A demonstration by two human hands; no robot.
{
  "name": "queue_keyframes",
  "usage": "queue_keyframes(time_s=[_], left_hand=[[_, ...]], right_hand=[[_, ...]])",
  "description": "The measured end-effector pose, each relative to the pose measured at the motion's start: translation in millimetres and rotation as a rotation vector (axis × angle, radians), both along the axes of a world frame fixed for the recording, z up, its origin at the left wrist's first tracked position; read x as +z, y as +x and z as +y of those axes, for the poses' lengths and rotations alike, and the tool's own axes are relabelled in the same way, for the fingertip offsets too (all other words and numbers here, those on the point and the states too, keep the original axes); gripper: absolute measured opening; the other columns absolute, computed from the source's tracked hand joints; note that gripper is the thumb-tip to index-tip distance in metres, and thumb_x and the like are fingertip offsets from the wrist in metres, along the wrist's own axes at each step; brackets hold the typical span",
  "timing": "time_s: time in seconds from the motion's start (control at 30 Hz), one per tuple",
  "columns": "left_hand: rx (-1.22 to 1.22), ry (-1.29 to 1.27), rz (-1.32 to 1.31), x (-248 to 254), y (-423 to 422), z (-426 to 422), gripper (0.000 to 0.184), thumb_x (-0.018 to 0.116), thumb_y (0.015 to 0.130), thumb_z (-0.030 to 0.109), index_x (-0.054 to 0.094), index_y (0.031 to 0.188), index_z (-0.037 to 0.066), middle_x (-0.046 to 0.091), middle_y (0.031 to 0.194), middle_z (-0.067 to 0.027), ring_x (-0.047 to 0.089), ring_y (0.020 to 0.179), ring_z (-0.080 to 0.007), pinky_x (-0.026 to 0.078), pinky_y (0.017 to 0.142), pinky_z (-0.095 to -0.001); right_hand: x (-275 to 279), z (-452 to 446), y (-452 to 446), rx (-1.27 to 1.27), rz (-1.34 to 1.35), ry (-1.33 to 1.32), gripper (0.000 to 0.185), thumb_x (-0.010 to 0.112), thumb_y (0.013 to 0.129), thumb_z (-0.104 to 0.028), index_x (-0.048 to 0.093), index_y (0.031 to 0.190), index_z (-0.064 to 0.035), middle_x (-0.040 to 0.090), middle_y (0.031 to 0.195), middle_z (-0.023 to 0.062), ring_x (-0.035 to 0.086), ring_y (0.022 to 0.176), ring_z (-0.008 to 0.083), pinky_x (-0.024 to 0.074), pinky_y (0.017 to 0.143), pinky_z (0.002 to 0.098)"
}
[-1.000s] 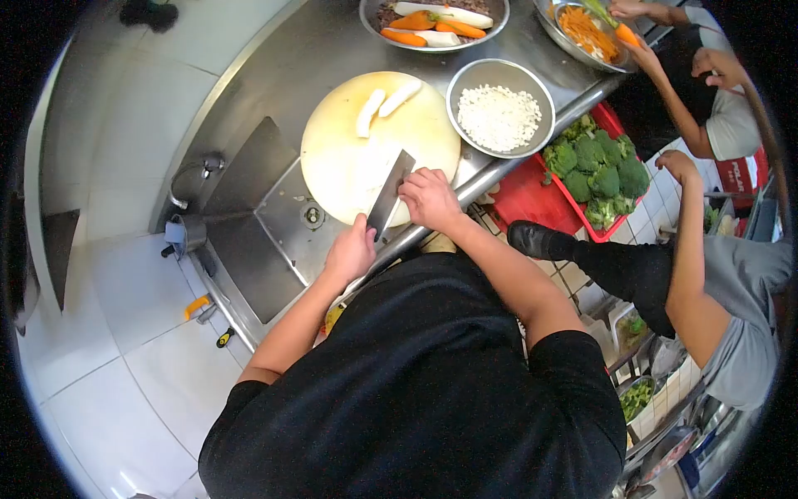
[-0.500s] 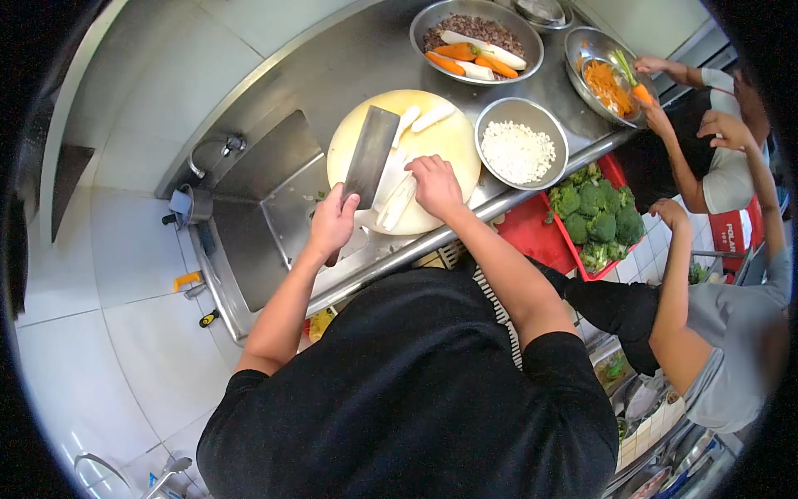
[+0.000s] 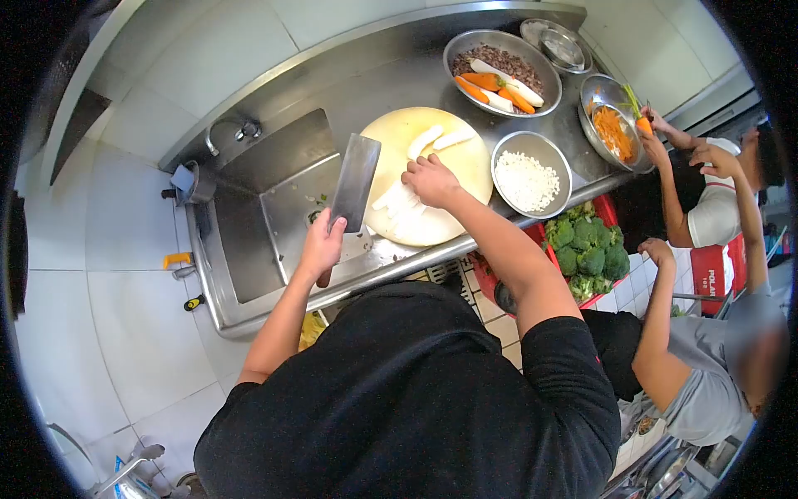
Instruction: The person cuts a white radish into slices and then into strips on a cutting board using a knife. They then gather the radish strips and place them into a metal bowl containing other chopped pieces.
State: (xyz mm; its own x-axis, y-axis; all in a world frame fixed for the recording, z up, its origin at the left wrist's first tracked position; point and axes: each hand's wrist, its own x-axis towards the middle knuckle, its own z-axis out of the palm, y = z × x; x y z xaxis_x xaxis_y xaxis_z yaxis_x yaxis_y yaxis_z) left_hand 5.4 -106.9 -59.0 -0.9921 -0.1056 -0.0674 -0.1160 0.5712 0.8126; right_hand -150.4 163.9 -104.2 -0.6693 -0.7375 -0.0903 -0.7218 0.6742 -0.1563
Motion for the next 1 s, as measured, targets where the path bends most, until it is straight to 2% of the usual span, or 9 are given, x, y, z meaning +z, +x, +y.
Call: queue_keyframes(time_s=[0.2,0.47,0.57,0.63,0.7,0.73,0.83,0.93,1.0], left_hand=[[0.043,0.0,-0.114,-22,0,-20,0.048,0.061,0.104,0.032,0.056,0.136,-0.004,0.071,0.111,-0.0313,0.069,0.105,-0.0466,0.054,0.089,-0.048],[0.034,0.023,-0.132,-26,-13,-12,0.052,0.061,0.104,0.035,0.056,0.138,-0.004,0.071,0.112,-0.0318,0.071,0.105,-0.0451,0.054,0.089,-0.0475],[0.034,0.056,-0.184,-8,-19,-3,0.047,0.06,0.104,0.035,0.058,0.133,-0.002,0.073,0.103,-0.0298,0.072,0.098,-0.0453,0.055,0.084,-0.0491],[0.047,0.131,-0.285,21,-19,8,0.043,0.059,0.105,0.035,0.059,0.129,0.0,0.073,0.096,-0.028,0.072,0.093,-0.046,0.055,0.08,-0.0504],[0.047,0.151,-0.332,24,-16,15,0.039,0.059,0.105,0.034,0.059,0.126,0.002,0.073,0.092,-0.0266,0.072,0.089,-0.0473,0.054,0.077,-0.0515],[0.045,0.159,-0.357,23,-13,18,0.037,0.059,0.105,0.033,0.059,0.125,0.003,0.073,0.09,-0.0259,0.071,0.088,-0.048,0.054,0.076,-0.0521],[-0.128,0.035,-0.286,-36,-5,27,0.034,0.058,0.104,0.032,0.059,0.125,0.005,0.073,0.092,-0.0263,0.07,0.088,-0.0493,0.054,0.076,-0.0523],[-0.341,-0.01,-0.273,-54,1,53,0.028,0.057,0.107,0.024,0.06,0.128,0.008,0.064,0.069,-0.0101,0.059,0.05,-0.0196,0.048,0.048,-0.0387],[-0.347,-0.064,-0.389,-48,-1,67,0.029,0.057,0.105,0.028,0.06,0.122,0.005,0.069,0.091,-0.0232,0.066,0.082,-0.0389,0.051,0.072,-0.0496]], right_hand=[[6,-1,-6,0.051,-0.057,0.022,0.029,0.072,0.082,-0.009,0.069,0.11,-0.0144,0.066,0.11,0.0032,0.056,0.119,0.0239,0.0392,0.104,0.0411],[10,-2,4,0.037,-0.098,0.0,0.014,0.071,0.086,-0.013,0.072,0.1,-0.0163,0.071,0.107,0.0007,0.059,0.116,0.0212,0.0398,0.104,0.0403],[11,2,0,-0.031,-0.081,-0.094,0.013,0.072,0.085,-0.011,0.073,0.097,-0.0136,0.071,0.106,0.0031,0.061,0.114,0.0239,0.0442,0.1,0.0417],[23,20,-8,-0.107,-0.07,-0.314,0.012,0.073,0.084,-0.01,0.072,0.096,-0.0112,0.072,0.105,0.0058,0.063,0.11,0.0277,0.0472,0.098,0.0429],[32,42,-9,-0.271,-0.127,-0.569,0.013,0.075,0.082,-0.008,0.071,0.095,-0.007,0.072,0.105,0.0107,0.065,0.102,0.0345,0.0516,0.094,0.0439],[33,54,-6,-0.328,-0.08,-0.639,0.014,0.074,0.083,-0.008,0.071,0.097,-0.0071,0.071,0.105,0.0111,0.066,0.1,0.0344,0.0524,0.093,0.0431],[51,80,6,-0.504,-0.116,-0.697,0.016,0.073,0.084,-0.008,0.07,0.1,-0.0072,0.07,0.105,0.0113,0.067,0.098,0.0332,0.0543,0.089,0.0411],[47,80,30,-0.565,-0.174,-0.697,0.018,0.071,0.084,-0.008,0.069,0.102,-0.0082,0.069,0.104,0.0108,0.067,0.096,0.0314,0.0551,0.086,0.0397],[25,77,47,-0.464,-0.127,-0.743,0.02,0.071,0.083,-0.008,0.069,0.103,-0.0097,0.069,0.103,0.0106,0.068,0.095,0.0306,0.0556,0.085,0.0402]])
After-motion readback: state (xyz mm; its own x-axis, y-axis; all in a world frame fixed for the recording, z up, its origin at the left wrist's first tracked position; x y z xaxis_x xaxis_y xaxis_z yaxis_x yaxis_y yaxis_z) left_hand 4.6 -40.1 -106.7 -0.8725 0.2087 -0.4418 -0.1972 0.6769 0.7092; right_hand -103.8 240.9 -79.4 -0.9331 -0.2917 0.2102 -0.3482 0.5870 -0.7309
